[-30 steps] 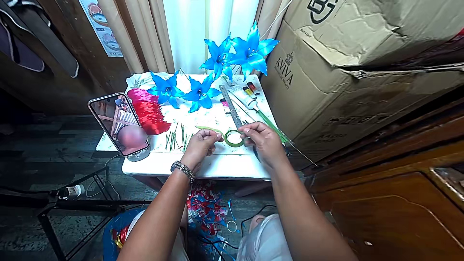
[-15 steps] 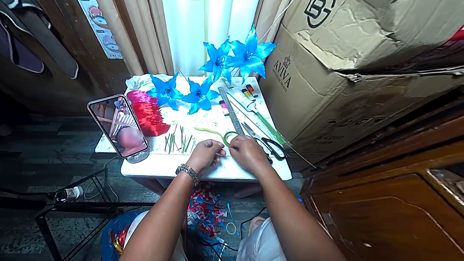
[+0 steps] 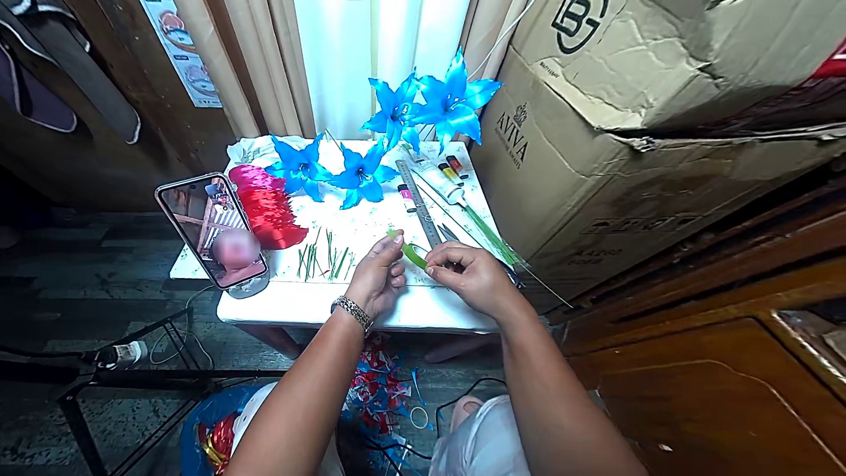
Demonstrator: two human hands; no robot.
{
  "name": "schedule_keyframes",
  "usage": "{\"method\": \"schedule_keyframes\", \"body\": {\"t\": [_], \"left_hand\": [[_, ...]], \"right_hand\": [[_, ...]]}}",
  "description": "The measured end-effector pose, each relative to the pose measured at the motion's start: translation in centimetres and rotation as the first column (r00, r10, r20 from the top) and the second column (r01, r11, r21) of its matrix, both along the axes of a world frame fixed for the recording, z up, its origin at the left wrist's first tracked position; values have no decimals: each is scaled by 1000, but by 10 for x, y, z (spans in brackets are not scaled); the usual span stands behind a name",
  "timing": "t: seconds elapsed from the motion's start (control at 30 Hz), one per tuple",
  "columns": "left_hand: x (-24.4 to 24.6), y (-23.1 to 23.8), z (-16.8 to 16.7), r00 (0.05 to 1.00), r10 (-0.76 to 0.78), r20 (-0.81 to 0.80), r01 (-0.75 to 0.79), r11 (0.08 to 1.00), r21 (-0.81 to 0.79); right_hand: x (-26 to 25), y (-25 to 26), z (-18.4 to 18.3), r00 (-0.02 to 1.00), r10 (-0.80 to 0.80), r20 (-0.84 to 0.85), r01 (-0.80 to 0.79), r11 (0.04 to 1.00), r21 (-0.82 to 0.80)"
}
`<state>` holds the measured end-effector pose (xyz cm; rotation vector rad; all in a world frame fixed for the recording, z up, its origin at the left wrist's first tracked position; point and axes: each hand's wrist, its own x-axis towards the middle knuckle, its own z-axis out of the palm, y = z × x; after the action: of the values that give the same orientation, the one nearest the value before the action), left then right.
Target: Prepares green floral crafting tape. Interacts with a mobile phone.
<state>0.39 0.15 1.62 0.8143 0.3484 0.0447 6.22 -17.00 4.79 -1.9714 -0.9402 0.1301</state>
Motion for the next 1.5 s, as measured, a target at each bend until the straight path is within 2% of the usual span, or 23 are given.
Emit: {"method": "schedule_keyframes", "body": {"t": [0.1, 0.27, 0.37, 0.57, 0.73, 0.87, 1.0, 1.13, 1.27, 1.33, 1.4, 1.47, 1.5], "left_hand": [[-2, 7, 3, 997, 72, 22, -73, 996, 53], [0, 23, 17, 964, 264, 8, -263, 956, 132], [-4, 29, 20, 950, 310, -19, -297, 925, 236], [-10, 36, 18, 948, 319, -16, -291, 883, 368], [-19, 52, 22, 933, 349, 84, -347, 819, 458], [-30, 63, 29, 908, 386, 166, -418, 788, 453], [-48, 67, 33, 915, 348, 206, -404, 751, 522], [-54, 66, 37, 895, 351, 275, -446, 736, 510], [-55, 62, 37, 907, 316, 279, -420, 732, 537], [-55, 60, 36, 918, 271, 291, -391, 744, 541], [-55, 58, 36, 937, 189, 293, -329, 756, 565], [-55, 51, 35, 958, 84, 275, -240, 761, 603], [-55, 47, 34, 964, 42, 262, -200, 766, 612]], "right_hand": [[2, -4, -1, 999, -8, 41, 9, 999, -41], [6, -2, -10, 988, -34, 149, 64, 979, -195], [8, 2, -15, 978, -46, 202, 105, 951, -290], [9, 8, -20, 984, -58, 169, 125, 902, -414], [9, 6, -17, 990, -45, 134, 104, 876, -472], [7, 6, -14, 990, -50, 134, 112, 858, -501], [6, 7, -12, 987, -59, 146, 127, 845, -519], [4, 8, -11, 986, -72, 149, 143, 820, -553], [5, 8, -12, 985, -78, 151, 152, 804, -575], [5, 7, -9, 985, -82, 149, 152, 813, -562], [4, 4, -6, 985, -88, 147, 145, 883, -445], [-1, 1, -4, 994, -46, 103, 60, 988, -141], [-5, 3, -1, 999, 14, 45, -14, 1000, 16]]}}
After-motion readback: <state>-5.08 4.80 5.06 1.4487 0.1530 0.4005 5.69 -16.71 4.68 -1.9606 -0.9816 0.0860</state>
